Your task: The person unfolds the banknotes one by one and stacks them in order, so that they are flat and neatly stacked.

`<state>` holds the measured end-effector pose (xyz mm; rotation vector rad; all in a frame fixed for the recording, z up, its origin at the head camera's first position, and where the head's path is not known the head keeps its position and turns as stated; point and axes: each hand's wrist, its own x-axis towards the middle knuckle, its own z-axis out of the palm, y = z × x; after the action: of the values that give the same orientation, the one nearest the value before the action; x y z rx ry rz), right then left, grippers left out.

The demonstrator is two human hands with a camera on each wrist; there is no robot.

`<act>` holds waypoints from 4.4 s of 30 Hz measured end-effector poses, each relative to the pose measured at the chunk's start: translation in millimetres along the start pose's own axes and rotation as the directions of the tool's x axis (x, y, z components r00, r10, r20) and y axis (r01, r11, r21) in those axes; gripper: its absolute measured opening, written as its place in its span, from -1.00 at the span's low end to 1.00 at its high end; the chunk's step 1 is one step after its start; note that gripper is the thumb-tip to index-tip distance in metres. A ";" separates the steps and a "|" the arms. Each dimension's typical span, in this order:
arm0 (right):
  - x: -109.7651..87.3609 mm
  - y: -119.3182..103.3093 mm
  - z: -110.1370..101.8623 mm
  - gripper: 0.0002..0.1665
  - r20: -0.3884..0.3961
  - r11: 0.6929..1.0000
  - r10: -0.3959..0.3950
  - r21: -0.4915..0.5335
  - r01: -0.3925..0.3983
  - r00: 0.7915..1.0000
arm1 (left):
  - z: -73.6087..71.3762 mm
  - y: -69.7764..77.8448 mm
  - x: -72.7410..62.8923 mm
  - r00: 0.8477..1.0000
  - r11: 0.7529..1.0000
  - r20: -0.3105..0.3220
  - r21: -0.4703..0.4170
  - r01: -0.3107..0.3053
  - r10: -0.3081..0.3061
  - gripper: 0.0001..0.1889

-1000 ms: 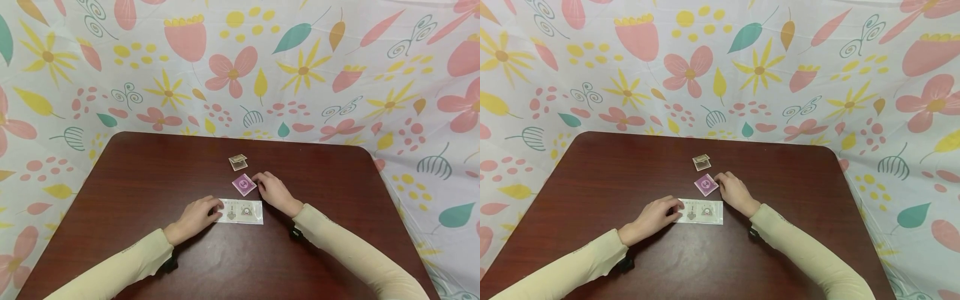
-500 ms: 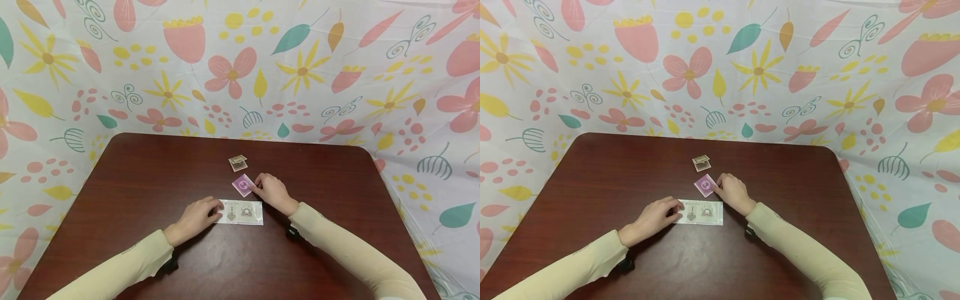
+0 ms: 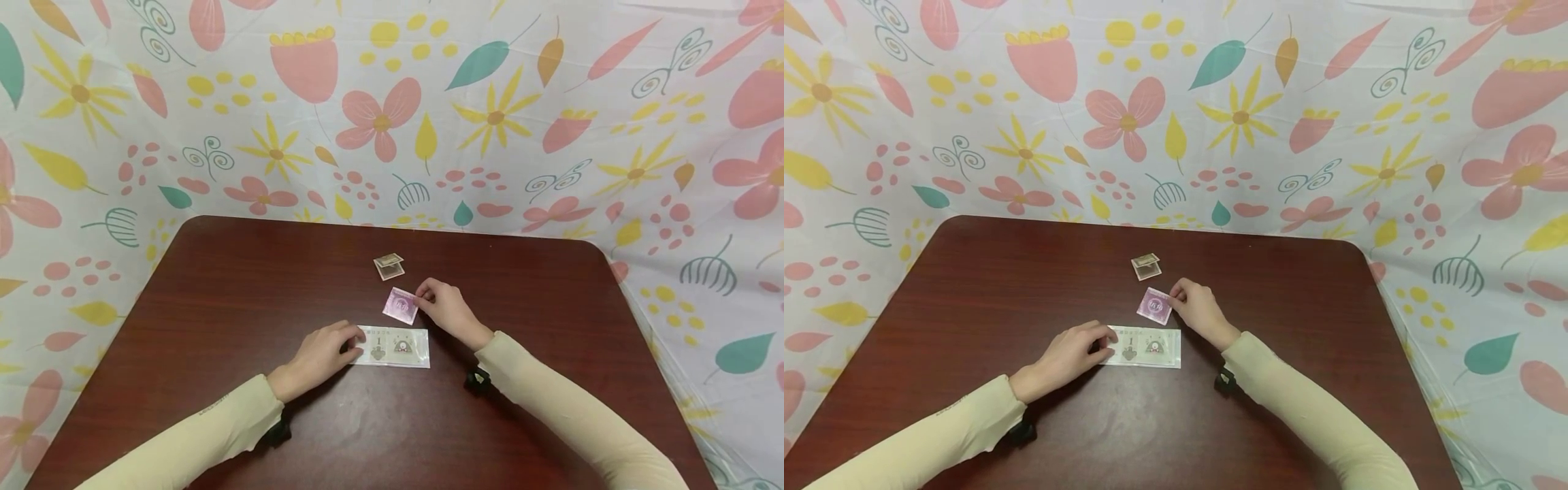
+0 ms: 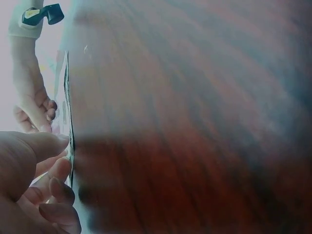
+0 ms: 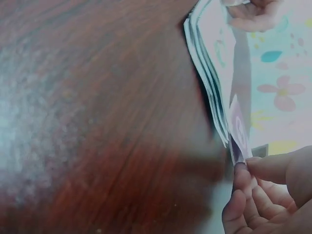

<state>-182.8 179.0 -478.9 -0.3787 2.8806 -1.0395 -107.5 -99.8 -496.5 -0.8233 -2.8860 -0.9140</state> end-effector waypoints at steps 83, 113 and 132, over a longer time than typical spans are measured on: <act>-81.4 -21.4 -15.1 -0.83 -0.013 0.944 -0.245 0.226 0.242 0.969 | -14.6 8.7 2.0 0.976 0.901 -0.196 -0.433 0.001 -0.096 -0.86; -82.5 -17.1 16.1 -0.87 0.053 0.975 -0.220 -0.013 0.221 0.974 | 5.0 -0.7 0.6 0.997 0.997 -0.079 -0.071 -0.006 0.000 -0.84; -81.4 -22.0 15.8 -0.89 0.056 0.972 -0.209 -0.096 0.214 0.976 | 1.0 -0.6 2.8 0.998 1.000 -0.055 0.001 0.026 -0.026 -0.84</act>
<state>-97.2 173.0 -479.6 -0.7204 2.9084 -0.8982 -110.0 -98.3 -497.3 -0.7503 -2.8559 -0.9217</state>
